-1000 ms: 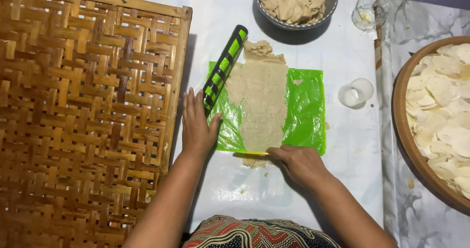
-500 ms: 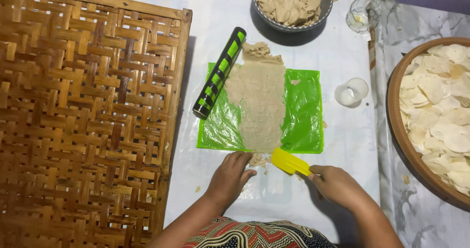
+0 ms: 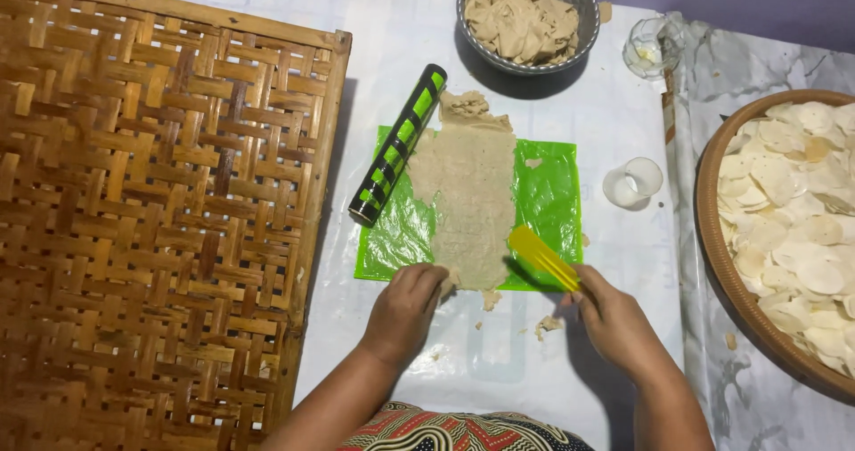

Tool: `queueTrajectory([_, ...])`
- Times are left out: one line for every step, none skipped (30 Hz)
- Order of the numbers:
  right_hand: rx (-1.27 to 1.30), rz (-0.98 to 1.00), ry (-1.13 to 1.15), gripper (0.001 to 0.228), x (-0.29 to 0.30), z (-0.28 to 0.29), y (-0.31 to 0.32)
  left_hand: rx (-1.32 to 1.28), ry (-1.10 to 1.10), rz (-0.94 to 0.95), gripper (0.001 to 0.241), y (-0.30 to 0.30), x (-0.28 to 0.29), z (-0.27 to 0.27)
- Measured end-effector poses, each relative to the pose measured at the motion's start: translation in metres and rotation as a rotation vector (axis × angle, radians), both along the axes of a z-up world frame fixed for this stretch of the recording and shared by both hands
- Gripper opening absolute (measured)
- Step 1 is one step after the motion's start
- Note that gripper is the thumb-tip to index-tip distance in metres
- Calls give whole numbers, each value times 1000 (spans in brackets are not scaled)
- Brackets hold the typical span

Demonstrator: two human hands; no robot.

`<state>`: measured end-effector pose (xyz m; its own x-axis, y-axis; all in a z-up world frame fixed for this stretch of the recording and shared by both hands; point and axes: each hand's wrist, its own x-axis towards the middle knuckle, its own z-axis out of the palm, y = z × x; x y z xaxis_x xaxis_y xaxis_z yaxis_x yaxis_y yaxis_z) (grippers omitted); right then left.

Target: Flattening and shaping dough using a rolling pin and a spatula on a workbench.

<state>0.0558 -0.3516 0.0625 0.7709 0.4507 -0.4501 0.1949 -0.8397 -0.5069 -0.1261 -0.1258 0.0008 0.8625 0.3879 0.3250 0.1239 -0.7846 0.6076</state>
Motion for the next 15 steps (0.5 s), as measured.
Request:
queueTrajectory([3,3,-2,49,8,-5,8,3,-2,3,23,4,4,-6])
queueTrajectory([48,54,-111,47,16,-9,17,16,23,9,24,9,8,-12])
queueTrajectory([94,101,-223,46,26,-12,25,30,46,13,27,13,14,-17])
queueTrajectory([97,101,-228,46,35,-16,38,33,41,13,27,12,15,-22])
queueTrajectory([62,164,-407,35,46,-20,53,56,68,8,29,11,17,-27])
queueTrajectory([25,227,-586,25,57,-23,68,79,95,4,31,11,19,-33])
queueTrajectory([26,230,-587,25,69,-27,82,79,93,7,31,10,18,-31])
queueTrajectory([5,268,-652,24,82,-32,97,90,74,12,34,9,18,-29])
queueTrajectory([-15,307,-717,24,94,-36,113,103,56,17,37,9,18,-27])
queueTrajectory([-12,309,-717,24,104,-38,125,105,55,20,37,9,18,-24])
queueTrajectory([-7,361,-731,17,114,-40,137,116,49,55,35,10,17,-20])
queueTrajectory([-2,413,-745,12,123,-42,150,127,42,89,35,10,17,-17])
queueTrajectory([0,416,-744,12,131,-45,162,128,44,92,35,13,18,-16])
queueTrajectory([-30,439,-728,10,138,-48,175,109,64,106,35,15,19,-14])
queueTrajectory([-60,462,-712,13,146,-51,187,90,83,120,35,18,21,-13])
